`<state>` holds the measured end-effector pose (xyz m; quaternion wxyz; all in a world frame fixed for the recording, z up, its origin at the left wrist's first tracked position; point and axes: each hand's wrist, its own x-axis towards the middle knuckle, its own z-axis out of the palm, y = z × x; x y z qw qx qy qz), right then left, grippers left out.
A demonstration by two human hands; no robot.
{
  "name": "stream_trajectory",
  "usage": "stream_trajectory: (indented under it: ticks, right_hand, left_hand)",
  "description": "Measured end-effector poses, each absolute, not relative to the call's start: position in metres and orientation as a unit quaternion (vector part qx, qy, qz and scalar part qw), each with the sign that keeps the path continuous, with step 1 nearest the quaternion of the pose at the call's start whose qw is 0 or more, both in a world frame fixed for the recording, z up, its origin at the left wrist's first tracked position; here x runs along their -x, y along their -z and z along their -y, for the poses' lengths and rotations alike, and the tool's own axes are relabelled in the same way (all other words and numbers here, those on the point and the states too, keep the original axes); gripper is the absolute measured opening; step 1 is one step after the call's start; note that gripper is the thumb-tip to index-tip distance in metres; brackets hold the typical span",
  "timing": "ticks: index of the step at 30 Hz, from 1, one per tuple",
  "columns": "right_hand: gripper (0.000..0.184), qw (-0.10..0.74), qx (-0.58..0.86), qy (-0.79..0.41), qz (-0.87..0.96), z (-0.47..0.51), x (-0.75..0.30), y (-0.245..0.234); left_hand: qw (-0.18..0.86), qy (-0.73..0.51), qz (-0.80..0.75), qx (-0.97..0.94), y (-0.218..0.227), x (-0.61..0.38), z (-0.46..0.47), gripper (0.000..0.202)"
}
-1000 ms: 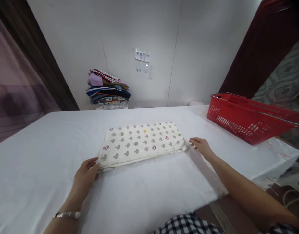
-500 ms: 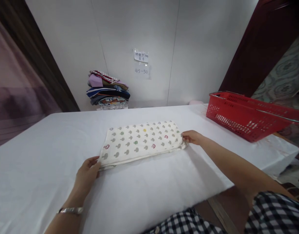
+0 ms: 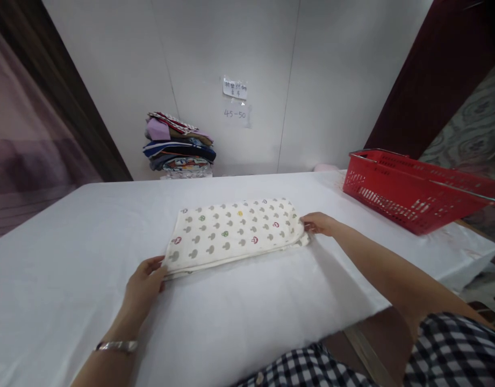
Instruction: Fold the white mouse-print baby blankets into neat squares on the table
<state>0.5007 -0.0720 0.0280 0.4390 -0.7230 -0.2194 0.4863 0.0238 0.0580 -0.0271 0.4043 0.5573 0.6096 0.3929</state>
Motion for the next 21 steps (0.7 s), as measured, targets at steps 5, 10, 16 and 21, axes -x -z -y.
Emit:
stream_trajectory:
  ticks: [5,10,16,21]
  right_hand:
    - [0.016,0.453,0.716,-0.468,0.251,0.075,-0.494,-0.032]
    - [0.036,0.424,0.739,-0.453,0.264,0.073,-0.489,-0.029]
    - [0.066,0.386,0.807,-0.345,0.283,0.081,-0.493,-0.018]
    - [0.070,0.315,0.849,-0.295,0.304,0.096,-0.490,-0.009]
  left_hand:
    - [0.418,-0.390,-0.615,-0.544,0.027,-0.025,-0.058,0.035]
    - [0.418,-0.381,-0.611,-0.554,0.026,-0.025,-0.058,0.036]
    - [0.417,-0.373,-0.620,-0.550,0.018,-0.027,-0.054,0.040]
    - [0.424,-0.368,-0.618,-0.550,0.018,-0.027,-0.054,0.046]
